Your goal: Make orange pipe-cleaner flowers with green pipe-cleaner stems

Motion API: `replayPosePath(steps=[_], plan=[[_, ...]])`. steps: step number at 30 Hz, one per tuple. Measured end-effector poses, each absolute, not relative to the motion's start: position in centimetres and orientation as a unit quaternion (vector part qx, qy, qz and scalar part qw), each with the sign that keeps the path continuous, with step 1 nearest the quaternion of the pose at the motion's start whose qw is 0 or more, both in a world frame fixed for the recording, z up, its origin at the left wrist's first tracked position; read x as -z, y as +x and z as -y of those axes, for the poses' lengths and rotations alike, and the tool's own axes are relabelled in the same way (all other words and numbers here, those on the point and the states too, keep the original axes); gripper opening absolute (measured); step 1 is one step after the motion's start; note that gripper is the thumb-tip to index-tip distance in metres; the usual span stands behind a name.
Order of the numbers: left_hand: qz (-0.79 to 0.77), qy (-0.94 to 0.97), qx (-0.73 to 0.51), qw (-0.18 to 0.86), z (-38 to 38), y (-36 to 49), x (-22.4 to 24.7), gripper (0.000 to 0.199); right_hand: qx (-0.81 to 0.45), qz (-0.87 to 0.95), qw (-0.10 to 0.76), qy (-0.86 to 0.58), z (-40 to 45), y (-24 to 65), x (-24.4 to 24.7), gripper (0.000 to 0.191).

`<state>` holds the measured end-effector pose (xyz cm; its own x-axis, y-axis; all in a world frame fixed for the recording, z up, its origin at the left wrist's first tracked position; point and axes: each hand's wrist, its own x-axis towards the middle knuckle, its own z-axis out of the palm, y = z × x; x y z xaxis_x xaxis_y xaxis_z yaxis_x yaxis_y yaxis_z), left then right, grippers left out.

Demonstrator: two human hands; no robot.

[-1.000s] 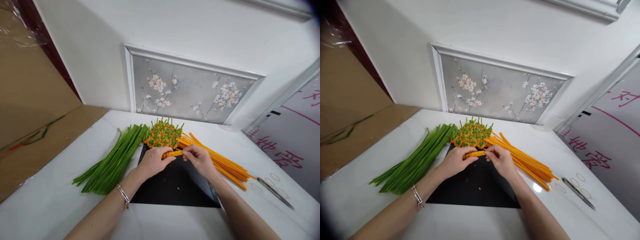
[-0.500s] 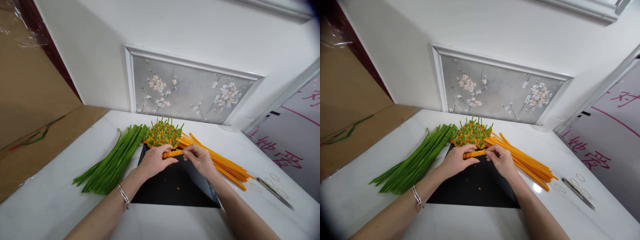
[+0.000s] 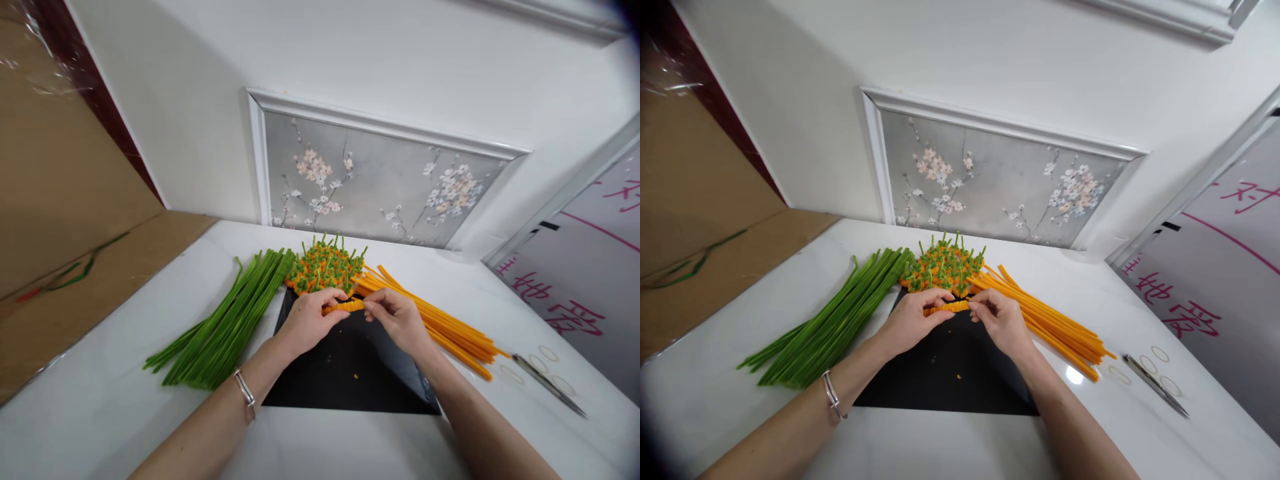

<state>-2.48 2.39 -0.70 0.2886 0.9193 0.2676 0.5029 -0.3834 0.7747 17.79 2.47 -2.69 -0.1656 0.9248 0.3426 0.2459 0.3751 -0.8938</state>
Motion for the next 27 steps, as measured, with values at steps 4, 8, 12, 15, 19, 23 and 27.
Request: replayPosePath(steps=[4,8,12,15,19,23,27], plan=[[-0.462,0.774,-0.311,0.301,-2.4,-3.0,0.0,0.044,-0.353,0.68,0.476,-0.432,-2.6,18.0,2.7,0.022],[-0.452,0.794,-0.279,0.296,-2.3,-3.3,-0.4,0.068,-0.353,0.679,0.473,-0.436,-2.4,17.8,2.9,0.021],[-0.433,0.815,-0.285,0.259,-1.9,-2.6,-0.3,0.04,-0.334,0.705,0.452,-0.432,-2.0,17.2,2.9,0.017],[-0.4,0.841,-0.286,0.225,-1.6,-2.2,-0.4,0.017,-0.337,0.719,0.443,-0.416,-1.8,17.0,2.6,0.019],[-0.4,0.858,-0.271,0.175,-1.6,-2.3,-0.4,0.017,-0.305,0.754,0.412,-0.411,-1.7,17.3,2.0,0.023],[-0.428,0.869,-0.224,0.11,-1.5,-2.5,-0.3,0.017,-0.18,0.817,0.37,-0.404,-1.5,17.1,1.6,0.018],[-0.449,0.874,-0.18,0.049,-1.4,-2.3,0.0,0.022,-0.131,0.844,0.332,-0.401,-1.1,16.8,1.7,0.021]])
